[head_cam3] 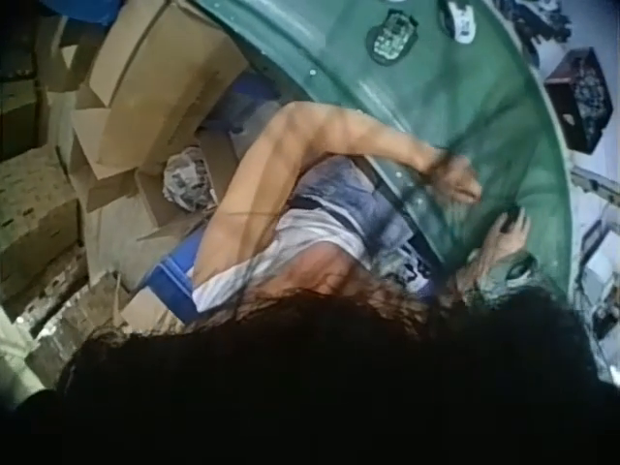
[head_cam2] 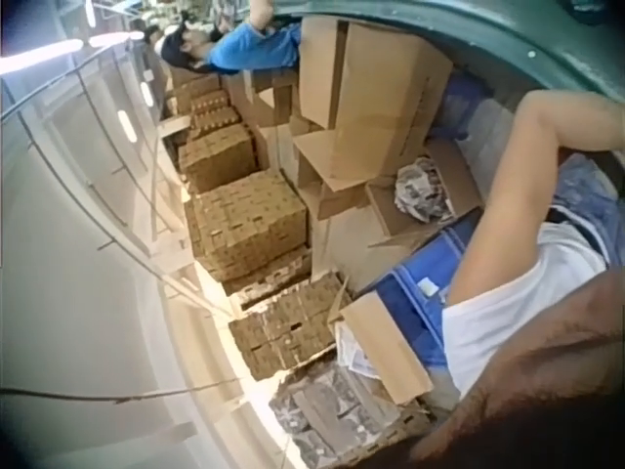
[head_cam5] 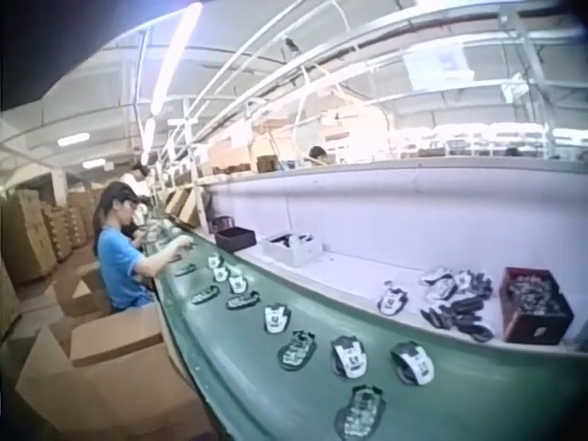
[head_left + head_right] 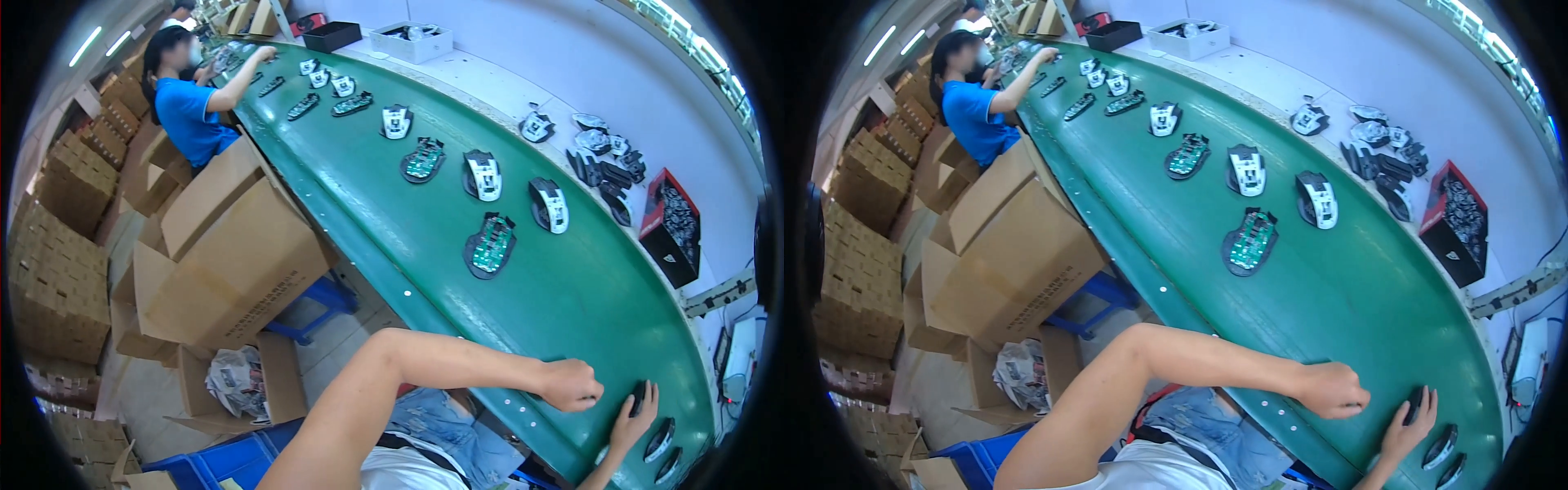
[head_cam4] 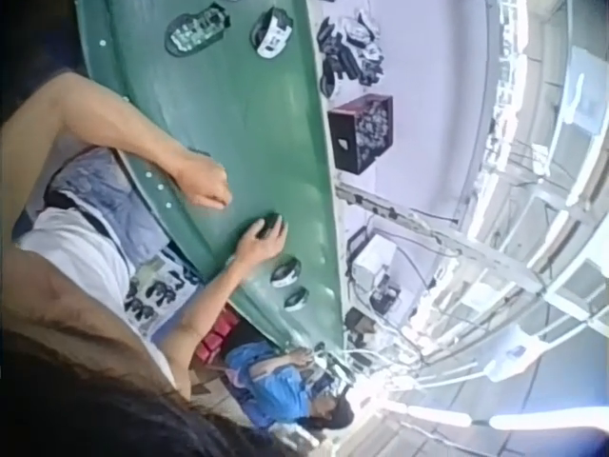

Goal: The person assembles computer mice on a conveyor belt by installing scroll wheels onto the mouse circuit boards and snapping the upper casings onto the mouse bases by hand.

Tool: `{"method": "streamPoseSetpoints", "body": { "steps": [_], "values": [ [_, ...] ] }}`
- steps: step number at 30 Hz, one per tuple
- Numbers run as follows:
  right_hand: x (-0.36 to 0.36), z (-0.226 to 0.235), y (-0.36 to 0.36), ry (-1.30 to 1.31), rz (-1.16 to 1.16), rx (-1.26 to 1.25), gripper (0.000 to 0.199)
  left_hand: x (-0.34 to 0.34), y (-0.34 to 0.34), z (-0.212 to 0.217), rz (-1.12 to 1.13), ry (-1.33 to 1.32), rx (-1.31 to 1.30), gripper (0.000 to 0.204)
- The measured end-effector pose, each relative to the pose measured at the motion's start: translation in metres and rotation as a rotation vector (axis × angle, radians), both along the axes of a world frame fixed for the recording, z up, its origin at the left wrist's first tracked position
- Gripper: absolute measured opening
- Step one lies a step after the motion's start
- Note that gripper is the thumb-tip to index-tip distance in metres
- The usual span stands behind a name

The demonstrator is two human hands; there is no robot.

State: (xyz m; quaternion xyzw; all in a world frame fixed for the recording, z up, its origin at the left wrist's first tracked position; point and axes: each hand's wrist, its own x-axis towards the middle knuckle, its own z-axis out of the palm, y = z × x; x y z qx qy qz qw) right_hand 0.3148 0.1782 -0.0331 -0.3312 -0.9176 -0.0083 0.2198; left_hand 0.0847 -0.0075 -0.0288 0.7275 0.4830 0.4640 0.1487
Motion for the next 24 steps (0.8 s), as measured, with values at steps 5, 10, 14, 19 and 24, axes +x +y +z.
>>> {"method": "streamPoseSetpoints", "body": {
  "steps": [5,10,14,19,24],
  "values": [
    [-0.077,0.075,-0.086,0.309,0.312,-0.296,0.046,-0.026,0.015,0.009,0.15,-0.544,-0.16,0.027],
    [-0.15,0.066,-0.11,0.432,0.404,-0.773,0.053,-0.057,0.02,0.01,-0.05,-1.055,-0.234,0.034],
    [-0.156,0.064,-0.109,0.577,0.495,-0.798,0.046,-0.073,0.013,0.024,0.078,-0.507,-0.131,0.036],
    [-0.142,0.029,-0.087,0.7,0.428,-1.132,0.026,-0.073,0.012,0.01,0.253,-0.293,-0.226,0.038],
    [-0.134,0.032,-0.066,0.809,0.259,-1.546,0.023,-0.132,-0.057,0.072,1.028,0.203,-0.227,0.044]
  ]
}}
